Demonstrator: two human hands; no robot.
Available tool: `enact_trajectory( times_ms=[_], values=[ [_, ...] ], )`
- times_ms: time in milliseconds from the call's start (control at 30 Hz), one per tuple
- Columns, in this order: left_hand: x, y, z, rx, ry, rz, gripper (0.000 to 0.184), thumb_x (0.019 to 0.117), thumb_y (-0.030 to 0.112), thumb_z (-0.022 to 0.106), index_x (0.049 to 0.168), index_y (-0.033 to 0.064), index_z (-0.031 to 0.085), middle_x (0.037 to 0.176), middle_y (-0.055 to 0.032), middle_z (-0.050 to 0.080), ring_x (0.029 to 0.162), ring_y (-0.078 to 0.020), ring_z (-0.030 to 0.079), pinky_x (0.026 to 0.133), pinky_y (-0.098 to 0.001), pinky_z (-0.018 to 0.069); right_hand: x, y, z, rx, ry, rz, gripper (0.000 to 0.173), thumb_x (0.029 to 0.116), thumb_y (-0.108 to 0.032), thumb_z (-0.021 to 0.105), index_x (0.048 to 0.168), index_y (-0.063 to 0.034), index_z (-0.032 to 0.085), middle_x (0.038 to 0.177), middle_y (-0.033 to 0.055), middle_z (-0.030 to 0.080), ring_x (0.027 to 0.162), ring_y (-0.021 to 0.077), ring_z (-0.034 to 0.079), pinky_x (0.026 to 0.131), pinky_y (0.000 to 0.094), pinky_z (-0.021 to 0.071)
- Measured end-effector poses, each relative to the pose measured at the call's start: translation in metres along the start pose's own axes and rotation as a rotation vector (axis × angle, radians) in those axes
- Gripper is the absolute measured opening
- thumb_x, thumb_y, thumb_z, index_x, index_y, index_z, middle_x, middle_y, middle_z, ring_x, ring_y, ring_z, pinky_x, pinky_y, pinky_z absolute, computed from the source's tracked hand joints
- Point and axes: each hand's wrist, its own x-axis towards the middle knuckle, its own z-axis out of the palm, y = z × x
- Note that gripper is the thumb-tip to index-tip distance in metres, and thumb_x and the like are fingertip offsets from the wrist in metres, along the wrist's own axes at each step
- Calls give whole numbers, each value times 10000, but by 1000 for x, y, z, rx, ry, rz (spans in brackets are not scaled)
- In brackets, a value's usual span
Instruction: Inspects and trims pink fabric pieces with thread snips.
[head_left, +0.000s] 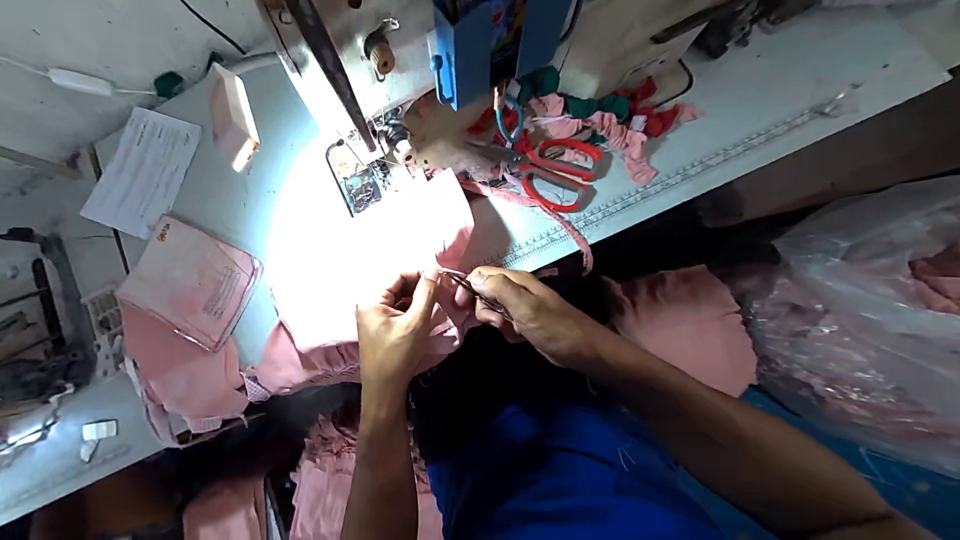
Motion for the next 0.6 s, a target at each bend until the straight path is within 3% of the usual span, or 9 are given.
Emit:
enact_trajectory(
  times_ms=[167,367,600],
  values=[
    [1,-1,1,-1,-11,36,128,992,166,674,913,85,734,733,11,685,609,-70,631,558,-229,539,4,-4,-2,19,31,38,325,1101,-253,401,943,-113,648,599,-47,437,462,20,347,435,165,272],
    [3,0,2,44,-18,21,149,995,207,676,893,110,727,708,20,669,574,-68,607,521,-227,513,7,2,-4,-99,80,-54,281,1073,-246,493,892,-107,657,608,-23,487,490,40,409,468,189,325],
    [4,0,1,65,-29,18,162,997,222,676,887,118,734,697,23,665,564,-69,603,511,-227,506,12,6,-4,-121,96,-111,306,1074,-247,503,854,-95,651,592,-15,487,491,51,417,472,197,329]
  ],
)
